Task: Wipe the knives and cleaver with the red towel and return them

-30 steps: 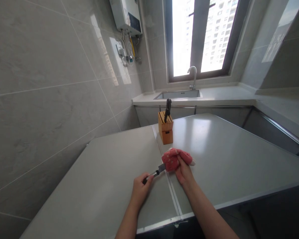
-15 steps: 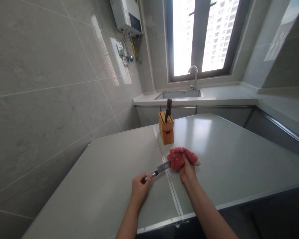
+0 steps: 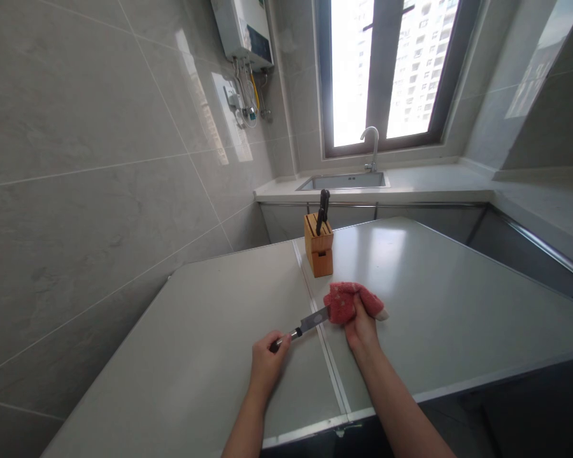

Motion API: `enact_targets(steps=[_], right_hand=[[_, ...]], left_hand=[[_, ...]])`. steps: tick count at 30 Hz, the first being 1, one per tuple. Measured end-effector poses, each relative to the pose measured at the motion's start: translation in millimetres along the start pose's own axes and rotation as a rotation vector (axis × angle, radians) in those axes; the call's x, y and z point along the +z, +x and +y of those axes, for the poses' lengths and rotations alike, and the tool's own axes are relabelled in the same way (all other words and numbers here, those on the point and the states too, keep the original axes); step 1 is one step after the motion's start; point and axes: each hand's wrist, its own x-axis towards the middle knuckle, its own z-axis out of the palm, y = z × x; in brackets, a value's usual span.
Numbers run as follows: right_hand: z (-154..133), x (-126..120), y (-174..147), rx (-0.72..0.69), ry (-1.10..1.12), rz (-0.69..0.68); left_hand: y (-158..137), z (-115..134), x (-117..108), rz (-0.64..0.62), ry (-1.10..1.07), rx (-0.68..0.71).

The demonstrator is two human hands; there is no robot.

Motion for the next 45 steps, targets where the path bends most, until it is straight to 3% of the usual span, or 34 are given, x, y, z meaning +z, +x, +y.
enact_targets(steps=[6,12,21,26,32,37,41,45], right_hand=[[-0.5,-3.1,7.3,-0.053,0.028,0.076],[-0.2,-3.5,7.8,0.021,-0.013,-0.095],[0.5,0.0,3.4,0.03,-0.089,-0.086],[-0.5,4.0,-6.1,0.142,-0.175,-0.167],[1.2,14.0,-38.7,0.336,-0.32,-0.478],[-8.7,29.4,-60.6,0.358,-0.419,-0.673],[-12.4,33.2,-63.9,0.311,-0.404,-0.719],[-4.4,21.8,-59.1,0.36,-0.385,-0.674]], left_hand=[[0.9,0.4,-2.2,0.077,0.004,-0.014],[0.7,2.8,-3.8,0.136,0.004,-0.017],[-0.2,0.5,-4.1,0.148,-0.006,-0.011],[-0.8,-0.1,-4.1,0.096,-0.03,0.008],[-1.1,2.7,-3.9,0.03,-0.049,0.04],[-0.8,5.3,-3.4,-0.047,-0.08,0.091],[-0.8,8.7,-2.6,-0.152,-0.091,0.129],[-1.6,16.3,-2.8,-0.219,-0.126,0.149]])
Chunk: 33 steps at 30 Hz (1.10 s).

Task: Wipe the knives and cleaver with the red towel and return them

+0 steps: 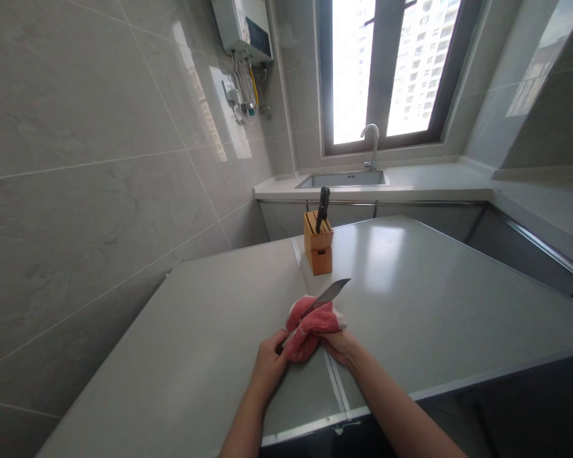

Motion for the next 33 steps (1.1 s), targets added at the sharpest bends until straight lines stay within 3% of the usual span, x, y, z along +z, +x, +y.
enact_targets(steps=[5,11,20,27,33], right_hand=[[10.1,-4.9,0.8,0.037,0.011,0.004],[4.7,6.5,0.9,-0.029,0.017,0.034],[20.9,-15.8,14.2,-0.083,0.038,0.263],[18.4,-15.1,13.6,-0.07,0.033,0.246],[16.0,-14.5,14.9,-0.077,0.083,0.233]], left_hand=[[-1.0,6.8,1.1,-0.07,-0.012,0.001],[-1.2,2.1,3.1,-0.045,0.046,-0.013],[1.1,0.7,1.6,-0.006,0.049,0.022],[1.7,-5.9,0.5,-0.018,0.044,0.029],[0.9,-8.2,1.0,-0.013,0.014,-0.049]])
